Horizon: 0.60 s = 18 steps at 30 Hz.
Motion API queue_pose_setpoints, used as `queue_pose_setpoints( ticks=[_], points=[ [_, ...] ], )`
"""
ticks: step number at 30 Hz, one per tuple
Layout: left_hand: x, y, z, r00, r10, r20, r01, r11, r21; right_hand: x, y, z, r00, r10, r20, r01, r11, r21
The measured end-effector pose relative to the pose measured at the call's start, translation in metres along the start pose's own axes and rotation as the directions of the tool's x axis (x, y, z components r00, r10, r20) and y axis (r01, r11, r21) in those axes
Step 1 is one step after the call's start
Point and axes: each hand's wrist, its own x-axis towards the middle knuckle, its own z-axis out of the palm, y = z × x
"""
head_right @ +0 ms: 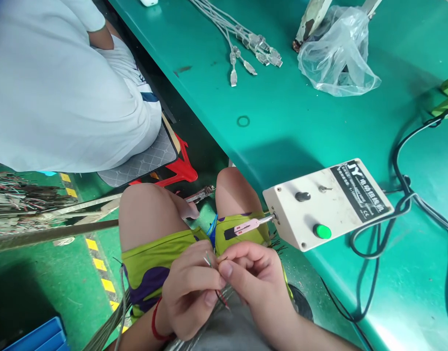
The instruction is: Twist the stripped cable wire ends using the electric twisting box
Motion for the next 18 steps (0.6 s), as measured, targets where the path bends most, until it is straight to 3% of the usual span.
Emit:
queue_pose_setpoints(
  ticks=[5, 9, 11, 14, 16, 18],
  points=[
    [0.002, -0.001, 0.001, 1.000, 0.007, 0.000, -0.007, 0.999, -0.031, -0.001, 0.002, -0.004, 1.000, -0.024, -0.009, 0.023, 0.996, -0.091],
    [-0.001, -0.002, 0.004, 0.997, 0.028, -0.076, -0.026, 1.000, 0.016, -0.005, 0.001, -0.006, 0.968, -0.252, 0.002, 0.238, 0.913, -0.333],
    [-0.001, -0.003, 0.006, 0.992, 0.036, -0.124, -0.032, 0.999, 0.037, -0.006, -0.001, -0.007, 0.898, -0.428, 0.107, 0.427, 0.785, -0.448],
    [-0.001, -0.004, 0.008, 0.984, 0.056, -0.168, -0.047, 0.997, 0.058, -0.005, -0.006, -0.008, 0.718, -0.614, 0.327, 0.682, 0.528, -0.507],
    [0.000, -0.005, 0.009, 0.983, 0.082, -0.164, -0.070, 0.994, 0.079, -0.003, -0.010, -0.008, 0.600, -0.664, 0.446, 0.777, 0.351, -0.522],
    [0.001, -0.005, 0.009, 0.983, 0.100, -0.153, -0.085, 0.991, 0.102, -0.001, -0.014, -0.008, 0.539, -0.671, 0.509, 0.806, 0.235, -0.544]
  ],
)
